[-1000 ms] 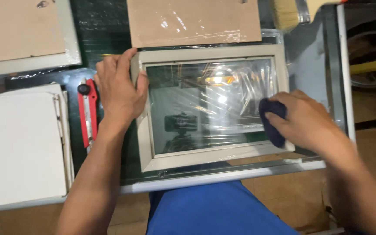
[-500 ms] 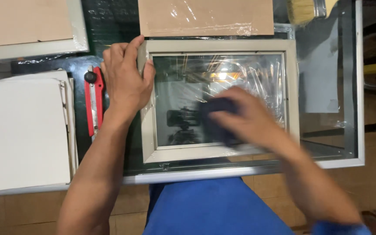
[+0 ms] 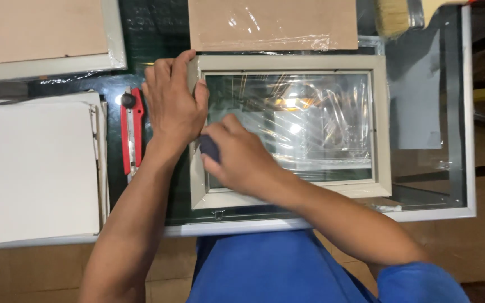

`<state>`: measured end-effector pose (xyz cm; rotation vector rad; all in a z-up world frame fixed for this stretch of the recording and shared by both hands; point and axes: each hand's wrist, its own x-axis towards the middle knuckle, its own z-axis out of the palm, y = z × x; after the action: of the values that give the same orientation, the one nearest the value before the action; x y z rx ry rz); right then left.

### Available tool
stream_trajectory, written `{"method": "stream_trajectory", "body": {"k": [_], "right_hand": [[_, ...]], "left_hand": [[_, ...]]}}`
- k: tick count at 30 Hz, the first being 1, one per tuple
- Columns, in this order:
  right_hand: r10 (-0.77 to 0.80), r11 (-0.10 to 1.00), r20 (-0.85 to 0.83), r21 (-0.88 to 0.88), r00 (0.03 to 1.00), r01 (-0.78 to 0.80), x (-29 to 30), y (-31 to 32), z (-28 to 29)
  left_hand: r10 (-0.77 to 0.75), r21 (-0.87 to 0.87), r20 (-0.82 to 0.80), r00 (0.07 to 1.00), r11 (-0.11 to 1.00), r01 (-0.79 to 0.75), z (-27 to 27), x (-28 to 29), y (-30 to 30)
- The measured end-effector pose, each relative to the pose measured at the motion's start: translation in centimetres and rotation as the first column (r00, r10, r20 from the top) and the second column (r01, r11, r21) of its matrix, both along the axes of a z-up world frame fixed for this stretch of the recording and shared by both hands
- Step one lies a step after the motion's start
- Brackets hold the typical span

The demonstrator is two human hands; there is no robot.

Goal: Clean a picture frame and its glass component using a brush and cloth to prepare for assembly.

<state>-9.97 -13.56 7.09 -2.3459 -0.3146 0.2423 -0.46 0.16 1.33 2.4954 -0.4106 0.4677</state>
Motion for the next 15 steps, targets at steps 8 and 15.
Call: {"method": "stream_trajectory", "body": {"k": [8, 15], "right_hand": [[-0.445, 0.895, -0.219, -0.135, 0.868, 0.425, -0.3, -16.6, 5.4], [-0.208, 0.948, -0.067, -0.259, 0.976, 0.184, 3.0, -3.7, -1.3]], "left_hand": [[0.02, 0.013, -0.012, 1.0, 1.0, -0.02, 0.4, 0.2, -0.1], [0.022, 0.018, -0.029, 0.999, 1.0, -0.021, -1.8, 0.7, 0.3]]}}
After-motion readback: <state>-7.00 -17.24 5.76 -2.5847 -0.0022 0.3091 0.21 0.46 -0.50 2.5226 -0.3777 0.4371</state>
